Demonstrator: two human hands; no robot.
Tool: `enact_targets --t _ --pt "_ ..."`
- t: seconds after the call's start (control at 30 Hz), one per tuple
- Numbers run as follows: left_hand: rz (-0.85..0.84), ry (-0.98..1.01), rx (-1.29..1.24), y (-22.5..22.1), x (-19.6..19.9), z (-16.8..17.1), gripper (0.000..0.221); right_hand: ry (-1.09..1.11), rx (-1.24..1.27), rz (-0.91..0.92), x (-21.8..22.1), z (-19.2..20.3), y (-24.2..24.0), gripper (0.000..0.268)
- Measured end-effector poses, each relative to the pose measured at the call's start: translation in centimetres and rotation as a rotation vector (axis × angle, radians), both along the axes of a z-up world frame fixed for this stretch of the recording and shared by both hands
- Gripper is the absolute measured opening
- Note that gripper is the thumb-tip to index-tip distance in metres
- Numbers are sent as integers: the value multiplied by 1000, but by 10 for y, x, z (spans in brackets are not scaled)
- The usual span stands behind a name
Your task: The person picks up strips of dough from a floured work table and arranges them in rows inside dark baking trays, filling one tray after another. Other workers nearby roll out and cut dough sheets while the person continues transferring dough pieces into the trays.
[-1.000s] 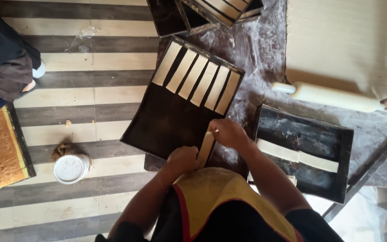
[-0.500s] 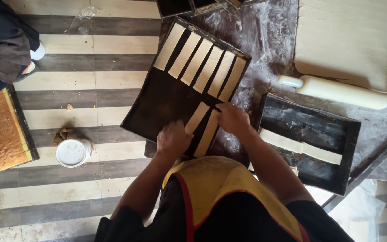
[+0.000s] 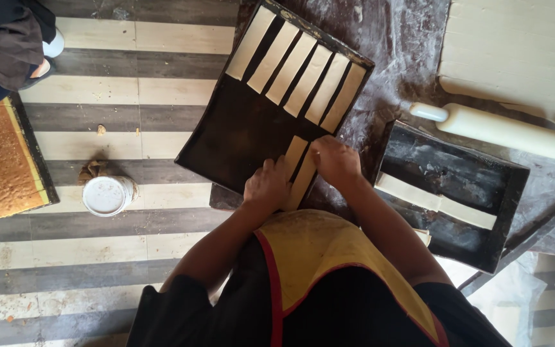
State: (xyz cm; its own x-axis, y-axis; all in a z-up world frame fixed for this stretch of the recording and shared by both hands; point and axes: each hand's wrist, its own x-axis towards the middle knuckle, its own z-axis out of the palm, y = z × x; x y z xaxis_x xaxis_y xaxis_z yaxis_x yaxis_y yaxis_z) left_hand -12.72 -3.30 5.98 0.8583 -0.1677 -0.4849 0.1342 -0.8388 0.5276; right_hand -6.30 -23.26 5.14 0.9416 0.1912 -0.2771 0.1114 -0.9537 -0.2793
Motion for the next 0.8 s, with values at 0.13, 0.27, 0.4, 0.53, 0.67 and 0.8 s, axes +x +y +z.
enact_targets --t 0.13,0.27,0.4,0.53,0.67,0.8 --pt "-24 -216 -63 13 -19 -9 75 141 202 309 12 44 7 13" --pt "-65 -130 -301 31 -16 13 65 437 697 381 28 78 16 23" --pt "125 251 -442 49 3 20 69 419 733 94 40 60 19 29" --pt "155 109 -92 52 21 4 77 69 291 89 27 30 18 37" --pt "62 77 111 35 32 18 75 136 -201 110 4 15 17 24" --pt "33 65 119 29 24 15 74 91 -160 44 -3 12 19 24"
